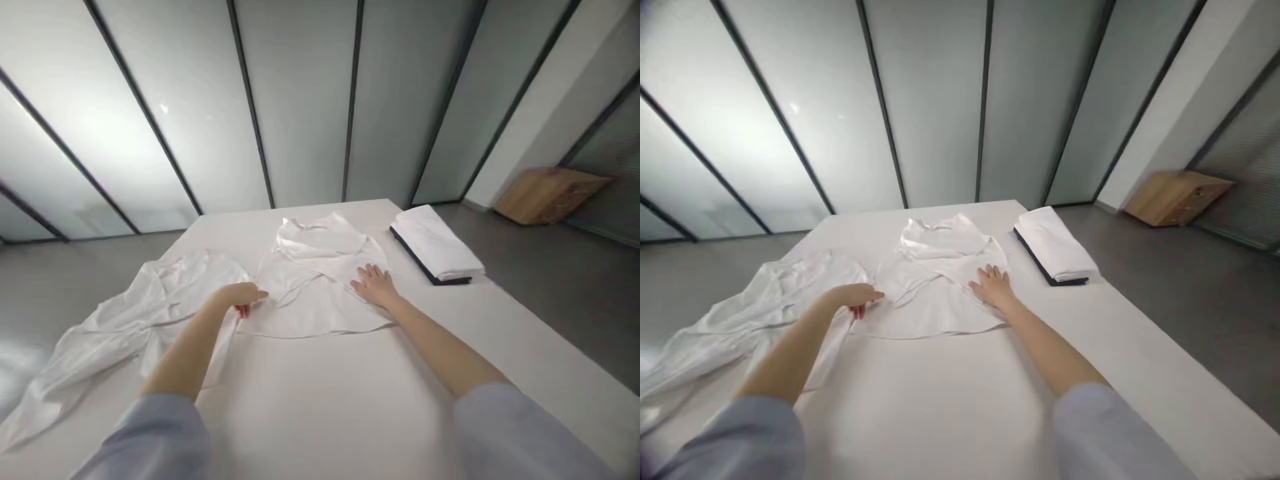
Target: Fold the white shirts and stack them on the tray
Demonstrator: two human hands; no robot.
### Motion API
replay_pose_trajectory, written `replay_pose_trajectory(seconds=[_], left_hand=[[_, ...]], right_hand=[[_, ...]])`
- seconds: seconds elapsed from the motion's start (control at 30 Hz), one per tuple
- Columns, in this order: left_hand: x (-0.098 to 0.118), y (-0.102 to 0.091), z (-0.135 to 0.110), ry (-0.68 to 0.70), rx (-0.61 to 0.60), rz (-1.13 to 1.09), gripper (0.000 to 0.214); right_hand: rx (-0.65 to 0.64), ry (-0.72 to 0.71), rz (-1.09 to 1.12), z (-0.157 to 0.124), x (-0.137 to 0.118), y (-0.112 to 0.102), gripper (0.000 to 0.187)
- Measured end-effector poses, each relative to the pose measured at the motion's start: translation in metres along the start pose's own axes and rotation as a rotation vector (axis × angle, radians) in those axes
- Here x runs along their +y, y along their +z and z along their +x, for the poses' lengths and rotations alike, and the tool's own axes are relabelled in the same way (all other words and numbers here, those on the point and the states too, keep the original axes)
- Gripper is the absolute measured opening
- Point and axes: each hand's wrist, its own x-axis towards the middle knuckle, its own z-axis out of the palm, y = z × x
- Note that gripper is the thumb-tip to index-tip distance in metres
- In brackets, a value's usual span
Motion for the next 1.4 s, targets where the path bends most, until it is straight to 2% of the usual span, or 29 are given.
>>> replay_pose_trajectory(seconds=[0.1, 0.17, 0.2, 0.27, 0.43, 0.6, 0.67, 0.73, 0.87, 1.0, 1.13, 1.2, 1.3, 1.4], left_hand=[[0.013, 0.001, 0.004, 0.115, 0.358, 0.109, 0.045], [0.024, 0.006, 0.013, 0.190, 0.562, 0.159, 0.046], [0.030, 0.011, 0.020, 0.228, 0.643, 0.175, 0.050], [0.041, 0.025, 0.034, 0.281, 0.722, 0.189, 0.058], [0.054, 0.052, 0.054, 0.254, 0.746, 0.199, 0.063], [0.068, 0.045, 0.043, 0.217, 0.703, 0.231, 0.079], [0.080, 0.041, 0.040, 0.265, 0.734, 0.265, 0.079], [0.093, 0.042, 0.040, 0.380, 0.780, 0.265, 0.077], [0.116, 0.055, 0.050, 0.577, 0.722, 0.222, 0.071], [0.129, 0.069, 0.062, 0.574, 0.767, 0.199, 0.064], [0.133, 0.073, 0.063, 0.528, 0.813, 0.163, 0.071], [0.133, 0.073, 0.061, 0.524, 0.813, 0.170, 0.071], [0.131, 0.073, 0.058, 0.536, 0.813, 0.184, 0.066], [0.129, 0.074, 0.058, 0.529, 0.817, 0.190, 0.055]], right_hand=[[0.019, -0.004, 0.007, -0.001, 0.000, 0.000, 0.060], [0.034, -0.014, 0.013, -0.003, 0.001, 0.001, 0.060], [0.041, -0.020, 0.017, -0.004, 0.001, 0.001, 0.060], [0.049, -0.030, 0.025, -0.007, 0.003, 0.002, 0.059], [0.084, -0.042, 0.047, -0.011, 0.006, 0.002, 0.055], [0.144, -0.061, 0.028, -0.007, -0.002, -0.010, 0.044], [0.132, -0.038, 0.021, -0.003, -0.008, -0.017, 0.043], [0.115, -0.031, 0.016, 0.001, -0.013, -0.022, 0.041], [0.118, -0.079, 0.026, 0.005, -0.019, -0.021, 0.039], [0.151, -0.049, 0.044, 0.010, -0.022, -0.015, 0.042], [0.161, -0.031, 0.054, 0.016, -0.026, -0.020, 0.033], [0.120, -0.072, 0.090, 0.018, -0.030, -0.023, 0.027], [0.072, -0.236, 0.204, 0.014, -0.035, -0.019, 0.024], [0.129, -0.385, 0.303, 0.007, -0.037, -0.008, 0.022]])
